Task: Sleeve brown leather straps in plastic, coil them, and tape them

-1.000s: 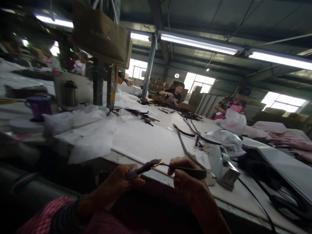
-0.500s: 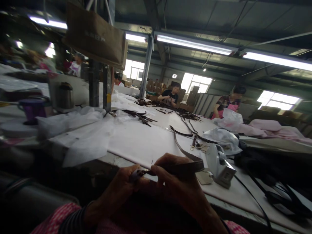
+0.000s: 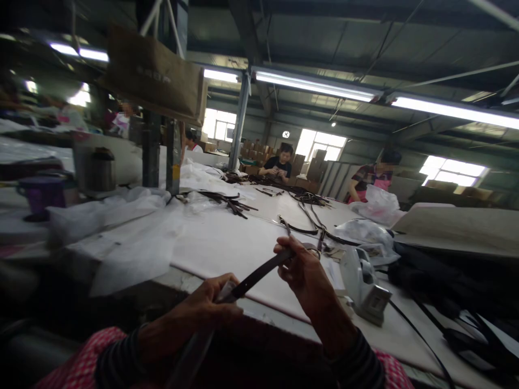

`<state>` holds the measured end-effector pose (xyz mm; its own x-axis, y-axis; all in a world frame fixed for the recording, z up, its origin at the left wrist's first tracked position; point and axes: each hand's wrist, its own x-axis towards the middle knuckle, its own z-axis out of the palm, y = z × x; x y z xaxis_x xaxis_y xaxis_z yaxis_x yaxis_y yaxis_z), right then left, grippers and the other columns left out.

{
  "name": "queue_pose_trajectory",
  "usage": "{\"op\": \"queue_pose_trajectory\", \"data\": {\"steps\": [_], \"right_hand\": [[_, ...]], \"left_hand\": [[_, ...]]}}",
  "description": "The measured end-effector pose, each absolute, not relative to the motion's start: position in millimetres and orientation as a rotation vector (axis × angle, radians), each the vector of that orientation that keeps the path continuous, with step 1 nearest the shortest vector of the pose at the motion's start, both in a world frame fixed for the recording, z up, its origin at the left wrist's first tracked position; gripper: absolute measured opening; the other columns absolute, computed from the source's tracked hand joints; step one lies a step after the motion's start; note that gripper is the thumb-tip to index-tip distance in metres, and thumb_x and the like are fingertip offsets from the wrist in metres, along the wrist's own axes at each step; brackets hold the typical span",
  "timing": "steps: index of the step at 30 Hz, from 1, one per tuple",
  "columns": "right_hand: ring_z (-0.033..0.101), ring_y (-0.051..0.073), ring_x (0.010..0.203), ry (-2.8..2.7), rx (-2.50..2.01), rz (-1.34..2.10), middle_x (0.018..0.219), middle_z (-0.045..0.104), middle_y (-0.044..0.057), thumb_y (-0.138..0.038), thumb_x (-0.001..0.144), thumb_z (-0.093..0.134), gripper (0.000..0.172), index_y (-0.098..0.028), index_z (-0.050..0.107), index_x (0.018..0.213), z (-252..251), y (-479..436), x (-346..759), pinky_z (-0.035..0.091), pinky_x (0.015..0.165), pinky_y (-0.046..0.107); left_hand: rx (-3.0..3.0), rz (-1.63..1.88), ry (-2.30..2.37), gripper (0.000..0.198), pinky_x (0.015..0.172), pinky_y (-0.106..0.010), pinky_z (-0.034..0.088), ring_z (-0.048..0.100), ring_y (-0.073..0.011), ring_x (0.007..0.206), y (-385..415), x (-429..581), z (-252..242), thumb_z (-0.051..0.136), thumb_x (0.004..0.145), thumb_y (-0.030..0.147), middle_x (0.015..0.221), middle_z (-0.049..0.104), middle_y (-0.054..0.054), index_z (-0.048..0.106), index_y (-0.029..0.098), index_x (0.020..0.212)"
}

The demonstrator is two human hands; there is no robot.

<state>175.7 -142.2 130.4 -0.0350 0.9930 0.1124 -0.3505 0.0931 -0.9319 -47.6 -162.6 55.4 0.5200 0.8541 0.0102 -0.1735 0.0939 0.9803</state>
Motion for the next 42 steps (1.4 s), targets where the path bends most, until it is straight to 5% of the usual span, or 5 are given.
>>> {"op": "queue_pose_trajectory", "data": {"steps": [5,19,29,36,42], "right_hand": [[0.059,0.012,0.057,-0.985,-0.743,1.177,0.071,0.072,0.005,-0.051,0.069,0.089,0.041,-0.014,0.077,0.082,165,-123,181,0.037,0.046,0.021],[0.064,0.017,0.07,-1.459,-0.479,0.768,0.088,0.076,0.01,-0.066,0.093,0.058,0.055,-0.015,0.079,0.097,256,-145,160,0.044,0.058,0.027],[0.067,0.022,0.091,-1.684,-0.349,0.827,0.112,0.075,0.009,-0.071,0.094,0.054,0.056,-0.025,0.077,0.117,281,-144,149,0.05,0.07,0.03],[0.066,0.021,0.094,-1.709,-0.311,0.871,0.117,0.073,0.008,-0.066,0.099,0.05,0.052,-0.026,0.075,0.122,287,-137,151,0.05,0.067,0.029],[0.065,0.021,0.093,-1.658,-0.39,0.908,0.115,0.073,0.008,-0.067,0.097,0.052,0.053,-0.025,0.076,0.119,277,-130,157,0.05,0.069,0.028]], "left_hand": [[1.216,0.947,0.587,0.039,0.065,-0.027,0.045,0.062,-0.0142,0.067,-157,-42,69,0.073,0.086,0.052,0.093,0.075,-0.01,0.064,0.015,0.093],[1.192,1.033,0.488,0.043,0.068,-0.028,0.053,0.068,-0.017,0.068,-170,-32,130,0.092,0.069,0.043,0.084,0.077,-0.008,0.076,0.015,0.098],[1.317,1.077,0.316,0.018,0.06,-0.024,0.05,0.064,-0.0133,0.06,-161,-37,181,0.077,0.088,0.033,0.076,0.071,-0.005,0.075,0.015,0.091],[1.11,0.861,0.303,0.076,0.062,-0.033,0.055,0.07,-0.0232,0.062,-144,-34,129,0.046,0.094,0.073,0.073,0.072,-0.015,0.076,0.004,0.103],[0.976,1.041,0.208,0.031,0.058,-0.028,0.054,0.062,-0.0145,0.055,-143,-42,99,0.087,0.074,0.038,0.068,0.067,-0.006,0.074,0.011,0.081]]}}
